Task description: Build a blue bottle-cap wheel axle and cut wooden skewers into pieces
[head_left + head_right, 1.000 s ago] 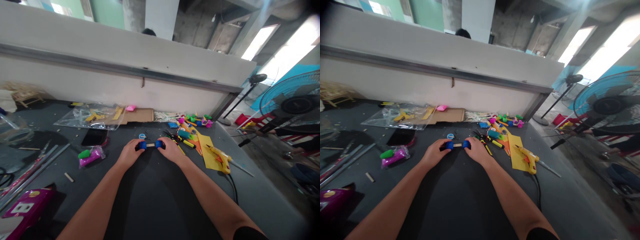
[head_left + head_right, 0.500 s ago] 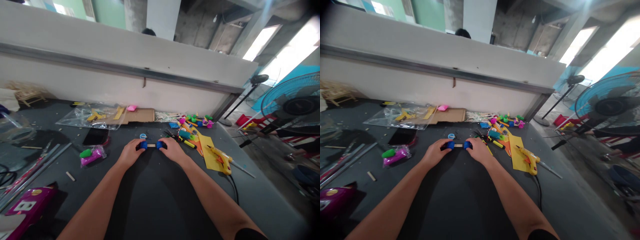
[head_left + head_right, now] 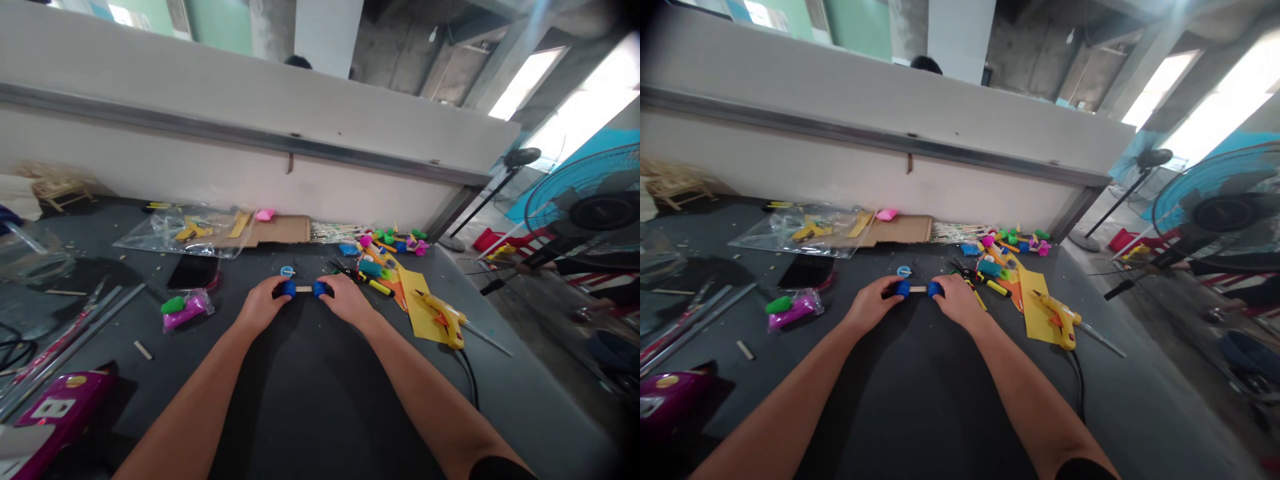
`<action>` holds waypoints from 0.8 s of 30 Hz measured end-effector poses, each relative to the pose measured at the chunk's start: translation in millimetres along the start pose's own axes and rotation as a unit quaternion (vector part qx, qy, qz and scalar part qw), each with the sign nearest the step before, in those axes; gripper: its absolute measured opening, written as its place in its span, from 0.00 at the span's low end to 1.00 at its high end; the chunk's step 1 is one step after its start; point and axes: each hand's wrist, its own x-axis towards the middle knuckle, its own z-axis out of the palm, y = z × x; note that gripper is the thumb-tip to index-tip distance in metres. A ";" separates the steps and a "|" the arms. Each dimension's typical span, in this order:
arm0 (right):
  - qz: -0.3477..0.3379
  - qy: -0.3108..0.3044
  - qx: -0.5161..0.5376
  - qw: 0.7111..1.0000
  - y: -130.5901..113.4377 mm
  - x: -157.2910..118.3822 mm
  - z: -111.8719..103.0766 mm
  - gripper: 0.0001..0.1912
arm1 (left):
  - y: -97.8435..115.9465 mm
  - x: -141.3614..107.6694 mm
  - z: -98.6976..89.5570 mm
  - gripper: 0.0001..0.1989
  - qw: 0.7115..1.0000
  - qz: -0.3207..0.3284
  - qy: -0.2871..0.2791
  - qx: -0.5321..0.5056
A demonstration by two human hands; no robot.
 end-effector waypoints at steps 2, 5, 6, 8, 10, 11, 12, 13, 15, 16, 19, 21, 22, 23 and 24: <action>0.001 -0.003 0.006 1.000 0.0 0.3 0.2 0.19 | 0.7 -0.1 -0.1 0.19 1.000 0.004 -0.001 -0.003; 0.001 -0.007 0.011 1.000 -0.1 1.2 1.1 0.19 | 2.4 -0.3 -0.5 0.19 1.000 0.002 -0.002 -0.007; 0.000 -0.009 0.012 1.000 -0.1 1.5 1.4 0.19 | 3.0 -0.3 -0.7 0.19 1.000 -0.001 -0.003 -0.007; -0.001 -0.013 0.013 1.000 -0.3 2.1 1.9 0.19 | 4.0 -0.4 -1.0 0.19 1.000 -0.003 -0.004 -0.009; -0.002 -0.014 0.012 1.000 -0.5 2.3 2.2 0.20 | 4.2 -0.4 -1.3 0.19 1.000 -0.002 -0.006 -0.010; -0.002 -0.013 0.012 1.000 -0.6 2.2 2.2 0.20 | 4.0 -0.3 -1.3 0.19 1.000 -0.001 -0.006 -0.009; -0.002 -0.013 0.013 1.000 -0.7 2.0 2.2 0.20 | 3.6 -0.3 -1.3 0.19 1.000 0.000 -0.007 -0.007; -0.001 -0.012 0.014 1.000 -0.7 1.8 2.2 0.20 | 3.0 -0.2 -1.2 0.19 1.000 0.001 -0.006 -0.004; 0.001 -0.013 0.015 1.000 -0.9 1.5 2.1 0.20 | 1.5 0.0 -0.7 0.19 1.000 0.005 -0.006 0.001; 0.003 -0.014 0.015 1.000 -1.0 1.3 2.1 0.20 | 0.8 0.0 -0.3 0.19 1.000 0.006 -0.006 0.003; 0.006 -0.015 0.012 1.000 -1.8 1.5 1.7 0.20 | -1.1 0.1 0.9 0.19 1.000 0.010 -0.004 0.006; 0.006 -0.017 0.007 1.000 -2.6 2.0 1.5 0.20 | -1.7 0.1 1.6 0.19 1.000 0.011 -0.003 0.005; 0.005 -0.017 0.005 1.000 -3.0 2.2 1.3 0.20 | -1.9 0.1 1.9 0.19 1.000 0.011 -0.002 0.004; 0.004 -0.017 0.003 1.000 -3.3 2.4 1.3 0.20 | -2.1 0.2 2.1 0.19 1.000 0.011 -0.002 0.000; 0.002 -0.017 0.001 1.000 -3.5 2.6 1.2 0.19 | -2.2 0.2 2.2 0.19 1.000 0.010 -0.001 -0.003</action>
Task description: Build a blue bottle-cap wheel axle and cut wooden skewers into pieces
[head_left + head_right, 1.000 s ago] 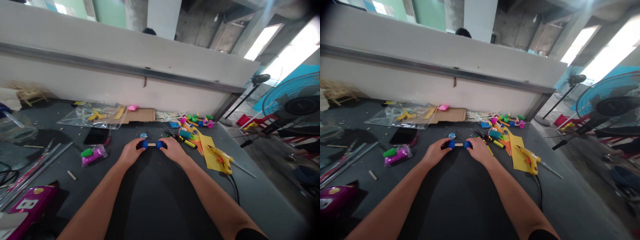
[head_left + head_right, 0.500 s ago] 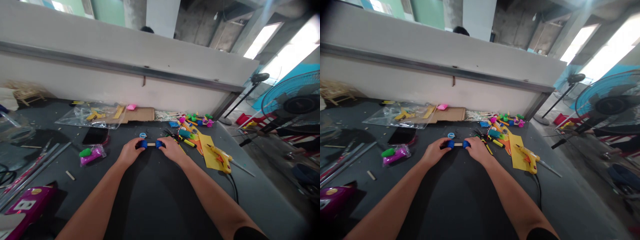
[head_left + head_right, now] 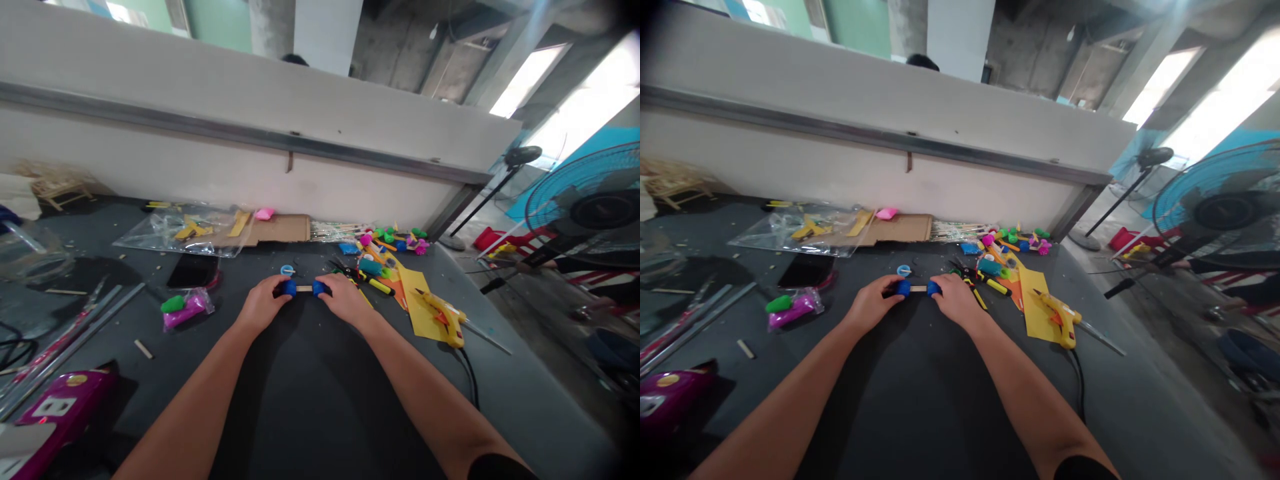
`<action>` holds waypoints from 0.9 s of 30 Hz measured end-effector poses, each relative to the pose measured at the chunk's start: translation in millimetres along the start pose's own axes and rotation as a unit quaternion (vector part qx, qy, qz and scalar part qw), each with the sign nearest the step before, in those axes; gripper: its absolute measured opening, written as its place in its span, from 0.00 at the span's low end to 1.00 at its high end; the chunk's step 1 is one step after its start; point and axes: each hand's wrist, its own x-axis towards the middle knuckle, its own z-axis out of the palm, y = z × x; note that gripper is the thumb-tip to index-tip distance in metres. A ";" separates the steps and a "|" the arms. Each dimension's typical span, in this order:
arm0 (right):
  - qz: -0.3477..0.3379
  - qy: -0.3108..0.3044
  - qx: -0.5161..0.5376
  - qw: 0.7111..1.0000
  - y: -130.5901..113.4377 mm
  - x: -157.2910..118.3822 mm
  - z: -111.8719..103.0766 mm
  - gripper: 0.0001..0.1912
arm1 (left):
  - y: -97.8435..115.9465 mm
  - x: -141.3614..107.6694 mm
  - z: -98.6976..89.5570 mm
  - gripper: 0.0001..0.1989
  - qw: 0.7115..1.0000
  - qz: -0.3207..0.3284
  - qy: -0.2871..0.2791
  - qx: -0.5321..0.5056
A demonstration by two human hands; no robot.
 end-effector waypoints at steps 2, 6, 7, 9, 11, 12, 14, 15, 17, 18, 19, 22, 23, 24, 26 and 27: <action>-0.003 0.002 -0.001 1.000 -0.2 0.1 0.1 0.19 | 0.0 0.0 0.1 0.19 1.000 -0.001 0.001 -0.007; -0.005 0.001 -0.003 1.000 -0.1 -0.2 0.6 0.19 | 1.0 0.0 -0.6 0.19 1.000 -0.001 -0.001 -0.005; -0.004 0.001 -0.003 1.000 -0.2 -0.3 0.7 0.19 | 1.6 0.0 -1.0 0.19 1.000 -0.003 -0.002 -0.003; -0.002 -0.001 -0.002 1.000 -0.5 -0.4 0.6 0.20 | 2.7 -0.1 -1.6 0.19 1.000 -0.007 -0.004 0.001; 0.002 -0.002 0.001 1.000 -0.9 -0.5 0.3 0.20 | 3.6 -0.2 -2.1 0.19 1.000 -0.006 -0.003 0.000; 0.004 -0.003 0.003 1.000 -1.2 -0.5 0.0 0.20 | 3.9 -0.3 -2.1 0.19 1.000 -0.004 -0.002 -0.001; 0.008 -0.005 0.008 1.000 -1.6 -0.6 -0.4 0.20 | 4.1 -0.3 -2.1 0.19 1.000 -0.001 -0.002 0.000; 0.009 -0.006 0.012 1.000 -1.7 -0.5 -0.5 0.20 | 4.0 -0.3 -2.0 0.19 1.000 -0.001 -0.002 0.000; 0.009 -0.006 0.019 1.000 -1.8 -0.4 -0.3 0.20 | 3.6 -0.2 -1.8 0.19 1.000 -0.001 -0.003 0.000; 0.008 -0.006 0.022 1.000 -1.7 -0.3 -0.1 0.20 | 3.4 -0.1 -1.7 0.19 1.000 -0.001 -0.003 0.000; 0.008 -0.005 0.025 1.000 -1.6 -0.2 0.2 0.20 | 3.2 0.0 -1.6 0.19 1.000 -0.002 -0.002 0.002; 0.006 -0.002 0.031 0.999 -1.4 -0.2 0.5 0.20 | 2.5 0.4 -1.5 0.19 1.000 -0.002 -0.003 0.011; 0.005 -0.002 0.032 0.999 -1.4 -0.2 0.4 0.20 | 2.3 0.5 -1.4 0.19 1.000 0.000 -0.003 0.013; 0.004 -0.002 0.033 0.999 -1.4 -0.3 0.2 0.20 | 2.1 0.7 -1.2 0.19 1.000 0.001 -0.005 0.013; 0.001 -0.003 0.032 0.999 -1.4 -0.4 0.1 0.20 | 1.8 0.8 -0.7 0.19 1.000 0.003 -0.007 0.010; 0.000 -0.003 0.031 1.000 -1.3 -0.4 0.2 0.20 | 1.7 0.8 -0.5 0.20 1.000 0.001 -0.008 0.007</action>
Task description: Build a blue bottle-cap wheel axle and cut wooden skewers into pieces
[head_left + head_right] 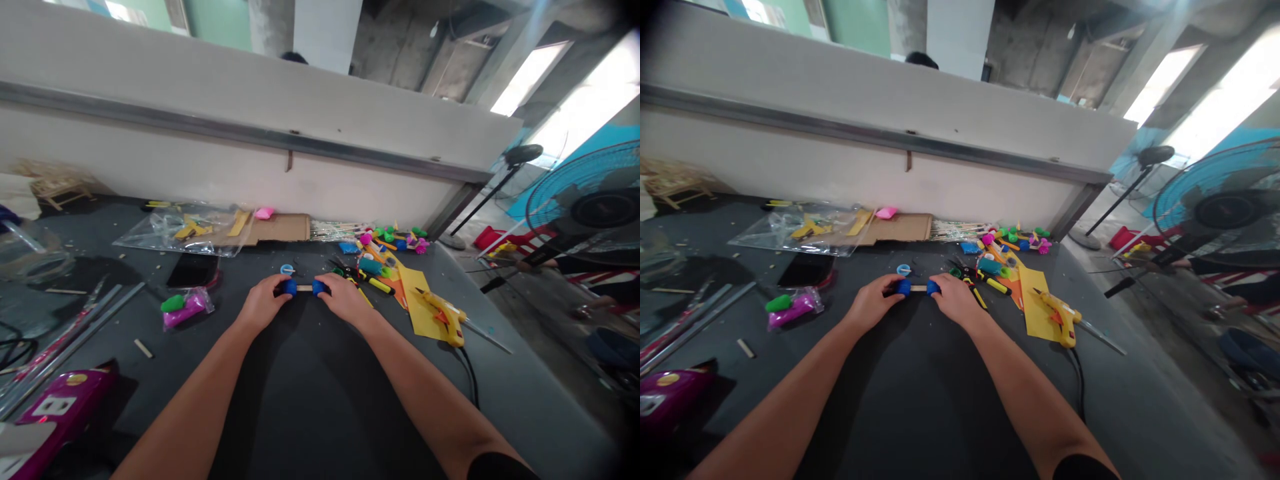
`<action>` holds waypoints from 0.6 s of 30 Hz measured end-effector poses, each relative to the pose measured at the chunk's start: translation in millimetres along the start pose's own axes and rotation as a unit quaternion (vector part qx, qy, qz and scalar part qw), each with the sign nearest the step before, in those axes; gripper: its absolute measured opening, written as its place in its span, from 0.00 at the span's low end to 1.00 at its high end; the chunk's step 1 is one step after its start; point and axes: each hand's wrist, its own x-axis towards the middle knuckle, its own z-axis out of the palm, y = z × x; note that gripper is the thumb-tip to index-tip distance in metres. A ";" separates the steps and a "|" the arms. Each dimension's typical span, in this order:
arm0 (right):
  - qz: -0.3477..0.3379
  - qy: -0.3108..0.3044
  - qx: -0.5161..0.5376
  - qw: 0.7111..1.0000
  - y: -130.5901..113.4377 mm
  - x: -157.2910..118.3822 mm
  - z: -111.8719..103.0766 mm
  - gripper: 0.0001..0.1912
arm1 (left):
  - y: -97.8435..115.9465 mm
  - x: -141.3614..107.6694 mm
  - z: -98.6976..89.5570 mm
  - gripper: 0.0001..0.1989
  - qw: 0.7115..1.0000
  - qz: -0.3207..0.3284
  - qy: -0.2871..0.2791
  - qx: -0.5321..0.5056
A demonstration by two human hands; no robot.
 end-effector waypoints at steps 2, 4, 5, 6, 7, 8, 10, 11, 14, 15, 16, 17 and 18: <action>-0.002 0.002 0.000 1.000 0.4 0.1 0.4 0.20 | 0.0 0.0 0.4 0.20 1.000 -0.005 0.000 -0.003; -0.003 0.004 0.002 1.000 0.8 0.4 0.9 0.20 | 0.5 -0.1 0.4 0.20 1.000 -0.006 0.001 -0.006; -0.003 0.004 0.003 1.000 0.9 0.6 1.1 0.20 | 0.9 -0.1 0.2 0.20 1.000 -0.007 0.001 -0.007; -0.003 0.004 0.005 1.000 0.9 0.7 1.3 0.20 | 1.4 -0.1 -0.1 0.20 1.000 -0.010 0.002 -0.008; -0.002 0.004 0.007 1.000 0.8 0.8 1.3 0.20 | 2.0 -0.1 -0.4 0.19 1.000 -0.012 0.001 -0.008; -0.001 0.004 0.009 1.000 0.6 0.9 1.2 0.20 | 2.4 0.0 -0.7 0.19 1.000 -0.016 -0.001 -0.007; -0.001 0.005 0.012 1.000 0.0 1.1 0.9 0.20 | 2.9 0.3 -1.1 0.20 1.000 -0.020 -0.004 -0.005; -0.001 0.005 0.013 1.000 -0.3 1.2 0.7 0.20 | 2.9 0.5 -1.1 0.20 1.000 -0.019 -0.005 -0.003; -0.004 0.006 0.011 1.000 -0.3 1.2 0.7 0.20 | 2.0 1.2 -0.7 0.19 1.000 -0.016 -0.009 0.002; -0.005 0.007 0.012 1.000 0.0 1.2 1.0 0.20 | 1.7 1.4 -0.6 0.19 1.000 -0.016 -0.010 0.002; -0.005 0.008 0.012 1.000 0.5 1.1 1.5 0.20 | 1.5 1.6 -0.5 0.19 1.000 -0.016 -0.010 0.003; -0.007 0.010 0.014 1.000 1.1 1.0 2.0 0.20 | 1.3 1.7 -0.5 0.19 1.000 -0.015 -0.010 0.003; -0.007 0.011 0.015 1.000 1.7 0.9 2.6 0.20 | 1.3 1.7 -0.6 0.19 1.000 -0.014 -0.010 0.005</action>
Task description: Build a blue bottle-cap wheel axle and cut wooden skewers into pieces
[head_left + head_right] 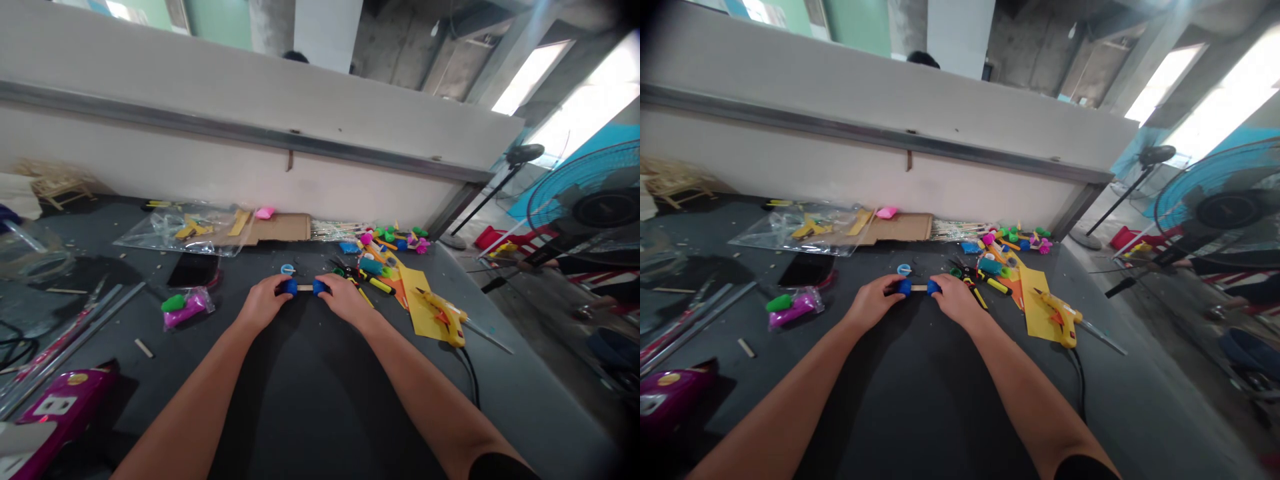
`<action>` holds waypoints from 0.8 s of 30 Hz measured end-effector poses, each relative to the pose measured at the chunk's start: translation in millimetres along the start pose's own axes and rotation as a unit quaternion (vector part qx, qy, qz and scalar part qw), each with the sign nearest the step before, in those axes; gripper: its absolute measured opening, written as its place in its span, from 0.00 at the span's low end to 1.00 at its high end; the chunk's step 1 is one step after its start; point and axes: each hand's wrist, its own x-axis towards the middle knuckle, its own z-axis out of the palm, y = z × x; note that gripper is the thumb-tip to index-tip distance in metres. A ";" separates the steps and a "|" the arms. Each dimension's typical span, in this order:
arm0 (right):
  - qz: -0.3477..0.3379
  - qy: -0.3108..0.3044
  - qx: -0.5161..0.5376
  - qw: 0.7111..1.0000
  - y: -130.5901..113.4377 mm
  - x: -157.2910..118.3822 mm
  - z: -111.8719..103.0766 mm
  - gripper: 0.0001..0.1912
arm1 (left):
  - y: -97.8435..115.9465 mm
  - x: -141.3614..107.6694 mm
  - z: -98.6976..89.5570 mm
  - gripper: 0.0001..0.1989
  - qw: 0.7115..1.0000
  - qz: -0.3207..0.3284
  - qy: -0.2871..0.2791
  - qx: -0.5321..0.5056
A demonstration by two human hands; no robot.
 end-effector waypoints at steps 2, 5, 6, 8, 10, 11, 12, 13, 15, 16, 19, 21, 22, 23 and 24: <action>-0.001 0.002 0.001 1.000 1.3 -0.2 1.0 0.20 | 0.3 0.0 -0.5 0.19 1.000 0.007 0.000 0.006; -0.001 0.005 0.001 1.000 2.4 -0.5 1.8 0.20 | 1.8 0.2 -1.9 0.19 0.999 0.025 -0.001 0.024; 0.000 0.006 0.000 1.000 2.6 -0.4 1.9 0.20 | 2.7 0.4 -2.5 0.19 0.999 0.030 0.000 0.033; 0.002 0.006 -0.001 1.000 2.5 -0.3 1.8 0.20 | 4.8 0.9 -3.7 0.19 0.998 0.038 0.000 0.054; 0.003 0.006 -0.003 1.000 2.5 0.1 2.0 0.20 | 7.3 1.3 -4.9 0.18 0.996 0.042 0.000 0.072; 0.004 0.006 -0.005 1.000 2.5 0.3 2.1 0.20 | 8.4 1.4 -5.4 0.18 0.996 0.044 -0.001 0.078; 0.004 0.005 -0.006 1.000 2.7 0.4 2.3 0.20 | 9.4 1.4 -5.8 0.18 0.996 0.045 -0.002 0.082; 0.004 0.005 -0.008 1.000 2.9 0.5 2.6 0.20 | 10.1 1.4 -6.2 0.18 0.995 0.046 -0.003 0.084; 0.004 0.006 -0.012 1.000 3.4 0.5 3.0 0.20 | 10.9 1.2 -6.5 0.18 0.995 0.049 -0.004 0.086; 0.003 0.006 -0.014 1.000 3.5 0.4 3.1 0.20 | 10.9 1.1 -6.5 0.18 0.995 0.049 -0.003 0.086; 0.001 0.005 -0.021 1.000 2.7 0.2 2.8 0.20 | 9.9 1.2 -6.3 0.18 0.995 0.042 -0.006 0.085; 0.002 0.003 -0.027 1.000 1.5 0.2 2.0 0.20 | 9.1 1.4 -6.0 0.18 0.996 0.034 -0.009 0.082; 0.003 0.001 -0.030 1.000 1.0 0.3 1.6 0.20 | 8.9 1.5 -6.0 0.18 0.996 0.031 -0.010 0.080; 0.005 0.000 -0.033 0.999 0.5 0.4 1.2 0.20 | 9.0 1.5 -6.0 0.18 0.997 0.028 -0.011 0.078; 0.005 -0.001 -0.035 0.999 0.3 0.6 0.9 0.20 | 9.3 1.6 -6.1 0.18 0.997 0.027 -0.011 0.076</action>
